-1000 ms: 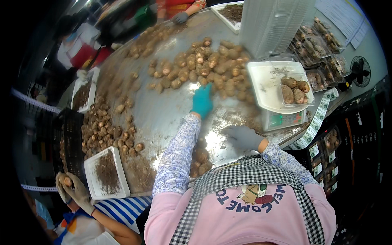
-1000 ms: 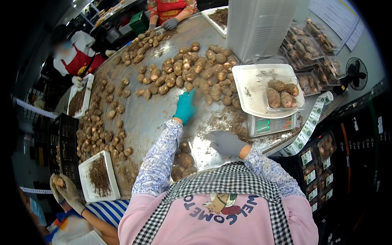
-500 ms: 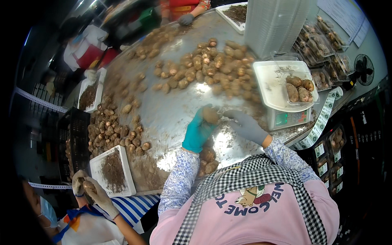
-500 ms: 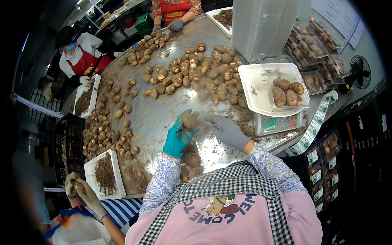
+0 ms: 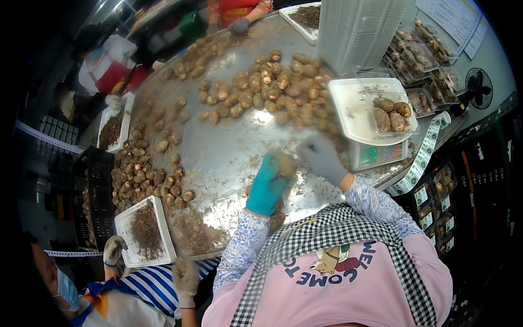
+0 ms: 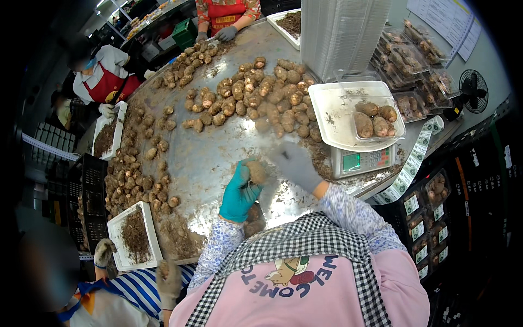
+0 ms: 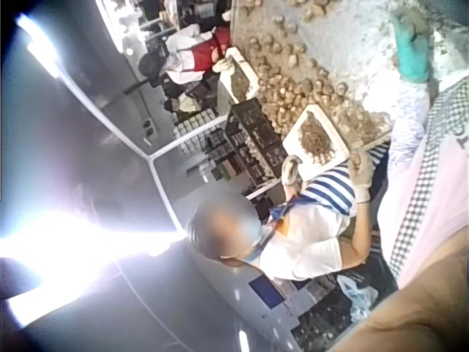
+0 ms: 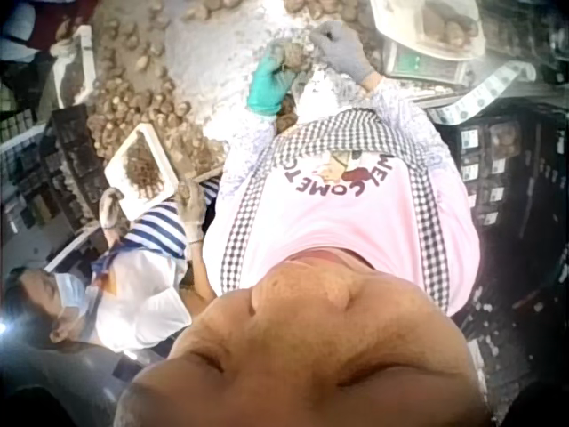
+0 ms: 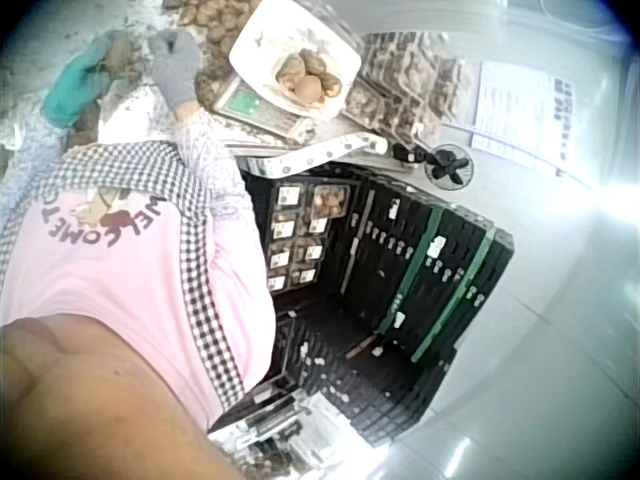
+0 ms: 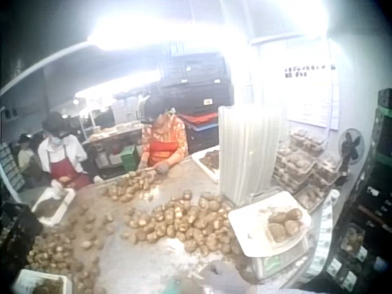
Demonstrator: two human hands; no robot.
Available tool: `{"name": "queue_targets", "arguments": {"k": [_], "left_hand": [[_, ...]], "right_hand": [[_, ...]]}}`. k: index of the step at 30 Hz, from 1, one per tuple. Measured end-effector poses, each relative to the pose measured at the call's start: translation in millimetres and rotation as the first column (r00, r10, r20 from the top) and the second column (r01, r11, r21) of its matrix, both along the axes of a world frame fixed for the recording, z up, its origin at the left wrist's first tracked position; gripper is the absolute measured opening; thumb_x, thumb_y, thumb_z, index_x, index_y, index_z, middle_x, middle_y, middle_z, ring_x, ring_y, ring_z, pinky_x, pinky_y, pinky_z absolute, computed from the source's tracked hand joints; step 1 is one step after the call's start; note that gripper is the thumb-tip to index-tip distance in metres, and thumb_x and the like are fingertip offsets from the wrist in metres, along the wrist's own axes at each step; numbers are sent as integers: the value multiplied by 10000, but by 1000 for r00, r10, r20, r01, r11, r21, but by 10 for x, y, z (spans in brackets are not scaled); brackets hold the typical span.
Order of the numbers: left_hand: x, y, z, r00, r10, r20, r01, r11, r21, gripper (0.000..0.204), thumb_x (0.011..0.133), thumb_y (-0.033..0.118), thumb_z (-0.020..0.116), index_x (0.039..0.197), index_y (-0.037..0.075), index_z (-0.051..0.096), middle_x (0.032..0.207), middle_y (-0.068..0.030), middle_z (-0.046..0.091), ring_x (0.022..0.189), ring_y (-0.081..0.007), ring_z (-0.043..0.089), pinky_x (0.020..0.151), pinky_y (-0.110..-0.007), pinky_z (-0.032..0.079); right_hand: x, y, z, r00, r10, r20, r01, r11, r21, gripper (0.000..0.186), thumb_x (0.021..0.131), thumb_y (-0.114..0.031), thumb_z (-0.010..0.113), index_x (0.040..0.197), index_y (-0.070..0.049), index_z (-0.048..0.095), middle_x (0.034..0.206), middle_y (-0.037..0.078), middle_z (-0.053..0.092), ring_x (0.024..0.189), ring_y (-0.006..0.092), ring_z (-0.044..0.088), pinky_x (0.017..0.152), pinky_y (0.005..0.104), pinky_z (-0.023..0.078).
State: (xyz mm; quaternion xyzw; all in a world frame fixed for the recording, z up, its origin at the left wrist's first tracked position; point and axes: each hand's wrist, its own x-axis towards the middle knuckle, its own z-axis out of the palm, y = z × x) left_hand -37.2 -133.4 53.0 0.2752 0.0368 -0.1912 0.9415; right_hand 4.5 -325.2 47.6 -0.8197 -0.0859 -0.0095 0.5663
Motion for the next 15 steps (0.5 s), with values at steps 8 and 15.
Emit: {"name": "queue_targets", "arguments": {"k": [8,15], "left_hand": [[53,14,-365,996,89,31,-89,996,14,445,953,121,608,1336,-8,422,1070,-89,568,1002,-213,561,962,-350,470],[19,32,-280,993,85,-84,-98,980,-173,370,963,189,603,1247,-15,481,1047,-89,577,1015,-208,558,951,-349,458]], "right_hand": [[-142,136,260,954,276,115,-184,844,-504,376,864,-433,610,849,-57,634,733,140,623,687,306,617,657,415,484],[-19,-19,-173,958,250,141,-173,894,-413,251,909,-292,580,876,-44,611,798,156,644,746,355,628,692,458,493]]}}
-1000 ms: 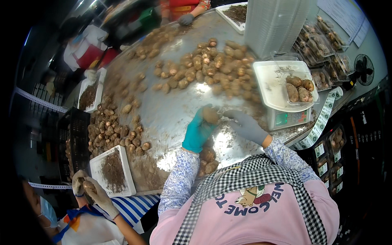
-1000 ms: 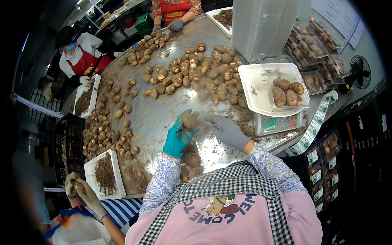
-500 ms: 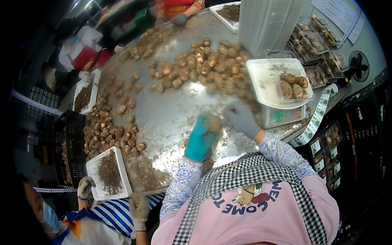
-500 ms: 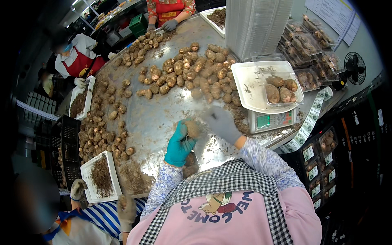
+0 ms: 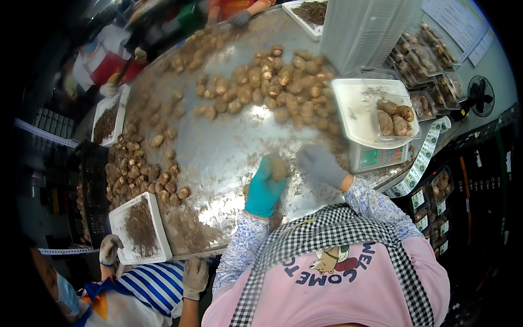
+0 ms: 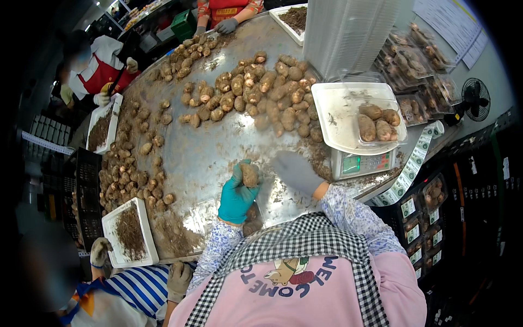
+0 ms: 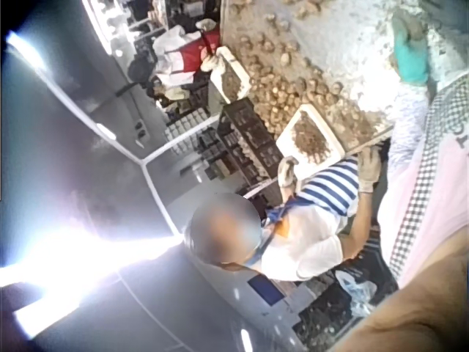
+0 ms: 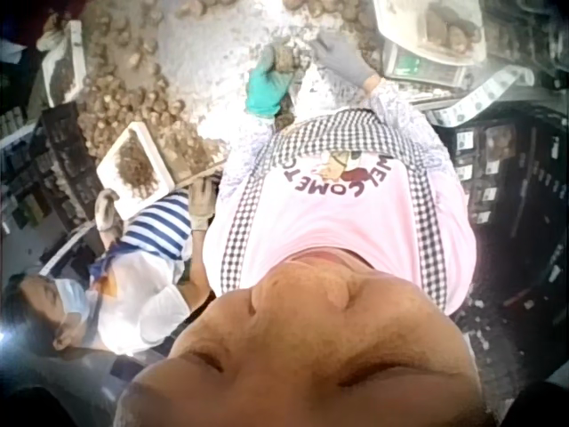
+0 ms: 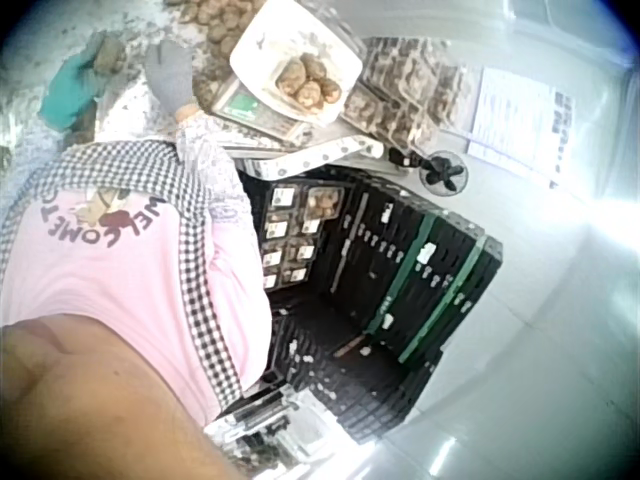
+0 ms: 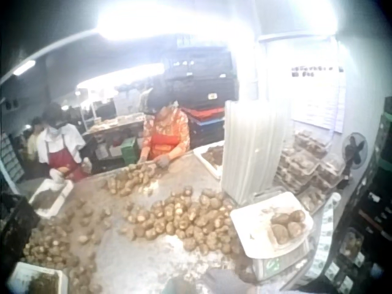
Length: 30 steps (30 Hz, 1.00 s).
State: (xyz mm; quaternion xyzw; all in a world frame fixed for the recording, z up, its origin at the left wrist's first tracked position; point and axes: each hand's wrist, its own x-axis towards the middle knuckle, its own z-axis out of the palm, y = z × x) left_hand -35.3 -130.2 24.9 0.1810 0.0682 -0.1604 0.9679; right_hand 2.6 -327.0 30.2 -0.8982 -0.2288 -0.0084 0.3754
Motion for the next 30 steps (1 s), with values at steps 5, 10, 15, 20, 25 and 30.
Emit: {"name": "queue_targets", "arguments": {"k": [5,10,15,20,25,30], "left_hand": [[156,84,-361,942,8,334,45,988,-151,284,970,221,593,1132,-9,553,1040,-76,579,991,-209,555,927,-331,460],[70,-288,232,936,211,-281,-160,968,194,242,983,235,579,915,7,536,848,-25,444,796,-170,427,834,-302,409],[85,-66,-8,994,77,-80,-81,996,-46,235,980,214,582,862,30,495,805,-18,365,772,-170,379,897,-311,413],[38,12,-70,996,88,-31,-85,993,83,257,993,260,554,923,19,500,829,-25,402,778,-158,379,869,-301,409],[14,-98,178,998,65,10,-66,985,159,322,961,257,617,1148,21,504,963,-41,526,869,-144,480,883,-300,461],[-83,65,190,982,8,187,-120,790,601,549,829,173,767,1271,49,466,1127,-60,538,1068,-181,540,943,-321,489]], "right_hand": [[34,53,-33,994,-79,-74,75,996,-57,300,916,-308,571,802,-31,594,775,171,639,749,358,625,682,452,488],[-18,207,422,972,220,-79,-231,954,-193,330,898,-347,586,798,-33,609,757,151,626,711,345,610,656,455,474],[105,35,-40,991,-4,134,4,1000,2,326,876,-353,622,930,-31,618,763,140,626,705,322,611,661,447,480],[127,93,329,997,-65,-43,64,998,-18,343,872,-375,619,905,-34,620,801,139,651,748,321,630,696,458,485],[166,332,561,970,210,-123,-224,967,-120,325,886,-352,587,814,-37,620,746,182,616,725,355,618,706,447,470],[338,163,76,985,-50,-168,30,992,-121,196,870,-237,599,884,-48,648,868,163,649,849,336,629,812,465,449]]}}
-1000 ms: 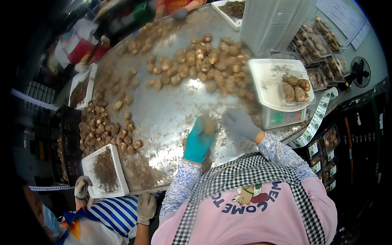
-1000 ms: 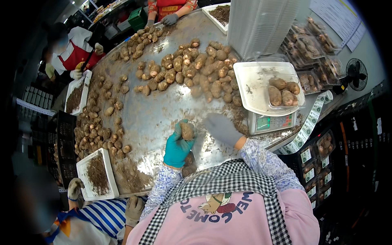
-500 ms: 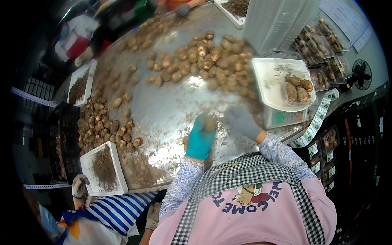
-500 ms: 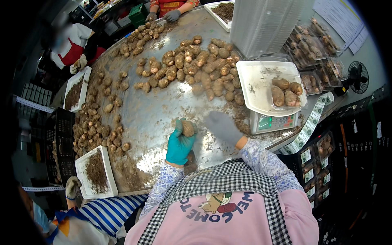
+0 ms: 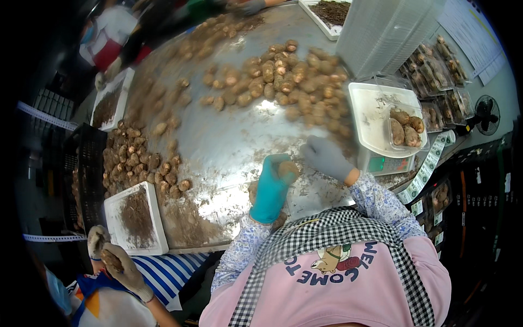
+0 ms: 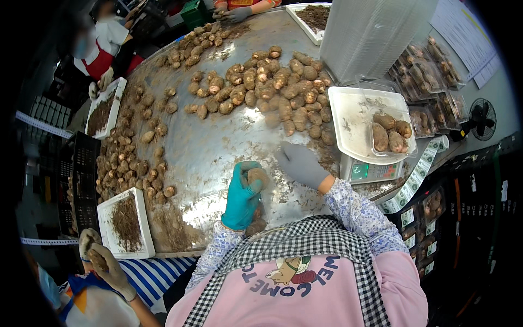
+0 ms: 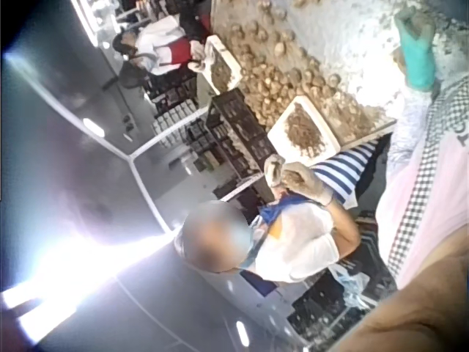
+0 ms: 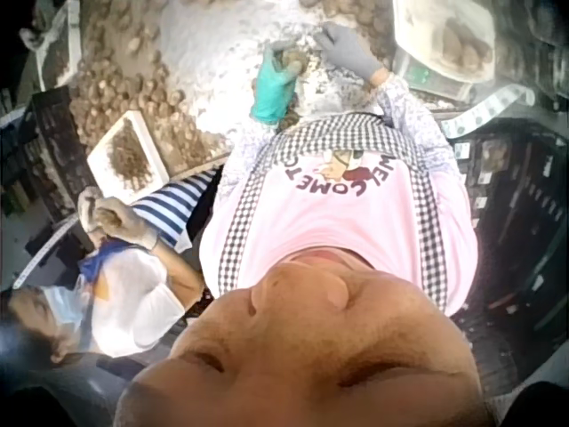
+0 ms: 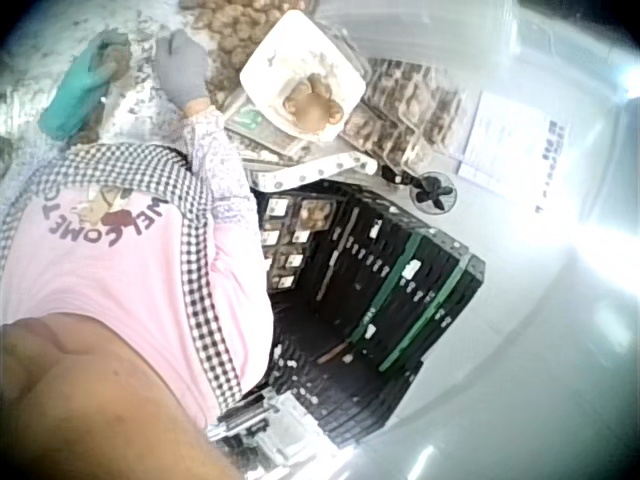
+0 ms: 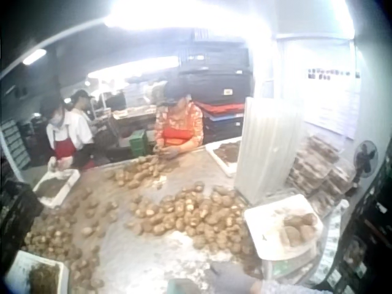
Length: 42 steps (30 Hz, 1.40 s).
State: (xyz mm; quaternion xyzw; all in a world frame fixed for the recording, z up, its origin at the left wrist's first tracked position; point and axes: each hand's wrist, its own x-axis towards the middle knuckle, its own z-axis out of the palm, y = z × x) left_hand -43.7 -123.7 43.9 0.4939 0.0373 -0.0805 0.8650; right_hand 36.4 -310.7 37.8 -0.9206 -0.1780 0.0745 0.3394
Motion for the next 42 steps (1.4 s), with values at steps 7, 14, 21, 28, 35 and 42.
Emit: {"name": "queue_targets", "arguments": {"k": [7,14,21,28,35,42], "left_hand": [[21,-9,140,957,131,257,-243,848,470,645,745,37,794,1292,55,451,1241,-103,501,1140,-221,523,991,-353,478],[8,72,193,974,160,161,-212,895,393,612,810,95,762,1324,35,436,1263,-121,496,1137,-227,526,980,-345,482],[-7,234,176,984,143,-102,-146,989,-22,354,928,187,555,1245,35,516,1100,-84,587,921,-158,589,827,-324,517],[79,65,157,981,-4,-194,16,998,62,246,933,251,613,1045,34,591,810,-40,612,699,-134,581,688,-292,499],[102,-196,298,994,7,-110,12,986,164,388,939,231,635,1243,1,560,937,-86,637,777,-167,621,701,-283,524],[119,-311,388,953,-247,-179,293,902,316,473,926,267,660,1288,-8,532,1160,-108,627,1022,-168,617,802,-286,531]], "right_hand": [[604,113,-241,909,141,391,92,850,-519,279,844,-184,612,1099,-70,612,1025,116,661,984,315,604,848,460,425],[1287,509,-555,939,237,247,-18,755,-656,363,836,-243,633,1151,-64,609,990,151,684,946,306,617,806,440,444],[678,330,30,977,59,-204,14,942,337,515,870,-232,679,1318,-58,495,1240,139,581,1145,240,574,963,363,468],[33,-7,295,980,149,-134,-31,774,632,563,864,-258,709,1333,-36,491,1275,111,559,1192,198,530,1005,349,442],[-342,-343,301,872,170,-459,279,598,751,500,919,-336,635,1283,-1,561,1181,97,620,1019,155,614,841,297,520],[-590,-252,419,900,-56,431,-60,966,251,476,808,-283,742,1216,-83,600,1060,111,625,898,210,624,777,316,510]]}}
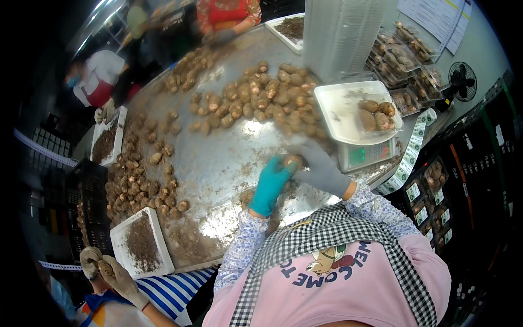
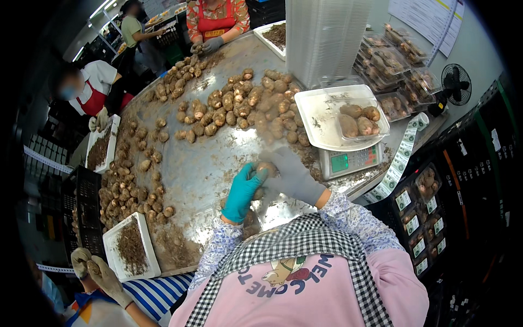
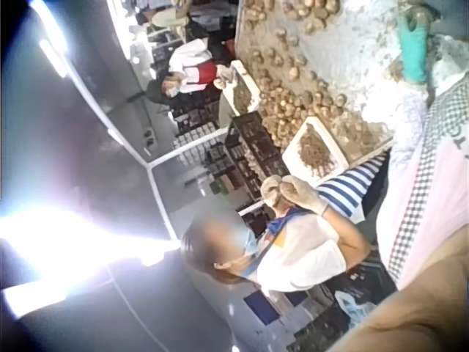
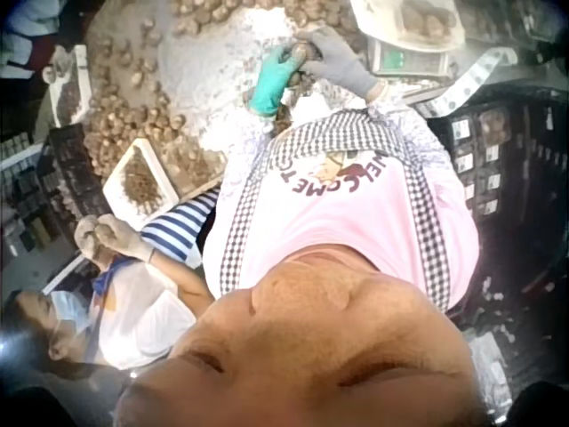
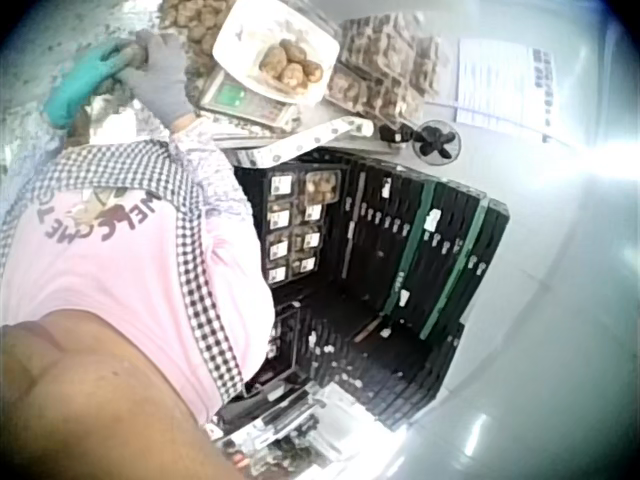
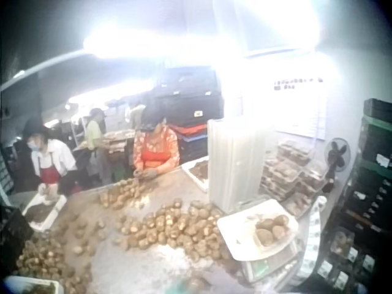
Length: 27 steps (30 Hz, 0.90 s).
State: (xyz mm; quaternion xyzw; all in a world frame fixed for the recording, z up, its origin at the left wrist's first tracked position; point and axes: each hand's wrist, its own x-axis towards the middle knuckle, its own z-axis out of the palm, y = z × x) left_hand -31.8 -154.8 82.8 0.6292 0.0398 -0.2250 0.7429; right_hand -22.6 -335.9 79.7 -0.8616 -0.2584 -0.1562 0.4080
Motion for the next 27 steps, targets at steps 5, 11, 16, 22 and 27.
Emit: {"name": "queue_targets", "arguments": {"k": [5,11,16,22,27], "left_hand": [[-173,98,48,997,-32,-72,-7,878,-479,492,965,365,565,1306,12,538,1066,-78,648,865,-151,623,737,-301,521],[-304,41,35,1000,-13,-15,3,850,-526,465,994,344,498,1334,28,523,968,-79,643,740,-157,586,635,-302,484],[-413,-121,66,989,136,53,-105,912,-396,544,963,353,547,1384,22,445,991,-82,622,745,-164,573,658,-302,486],[-561,-212,-84,997,76,-6,-61,741,-669,606,956,363,543,1424,16,374,1037,-113,587,701,-160,532,580,-296,454],[-590,-341,-192,999,45,1,-24,562,-827,690,902,325,594,1468,41,318,1025,-121,568,683,-189,517,567,-329,438]], "right_hand": [[-149,-178,133,963,100,-250,-3,932,362,240,847,-220,688,1014,-49,659,902,108,632,783,257,617,705,340,497],[-228,-400,4,959,-8,-282,44,991,123,260,915,-288,598,891,-32,633,807,117,624,709,259,611,652,359,481],[-278,-172,356,972,161,-171,-179,979,-97,234,904,-286,597,884,-56,633,793,111,614,712,300,617,623,376,483],[-317,-403,166,977,214,-18,-212,975,66,150,890,-203,594,891,-55,615,793,115,624,694,266,627,566,379,475],[-328,-555,291,979,121,-166,-62,944,323,220,922,-198,601,1051,-19,615,929,149,631,801,238,625,735,338,503]]}}
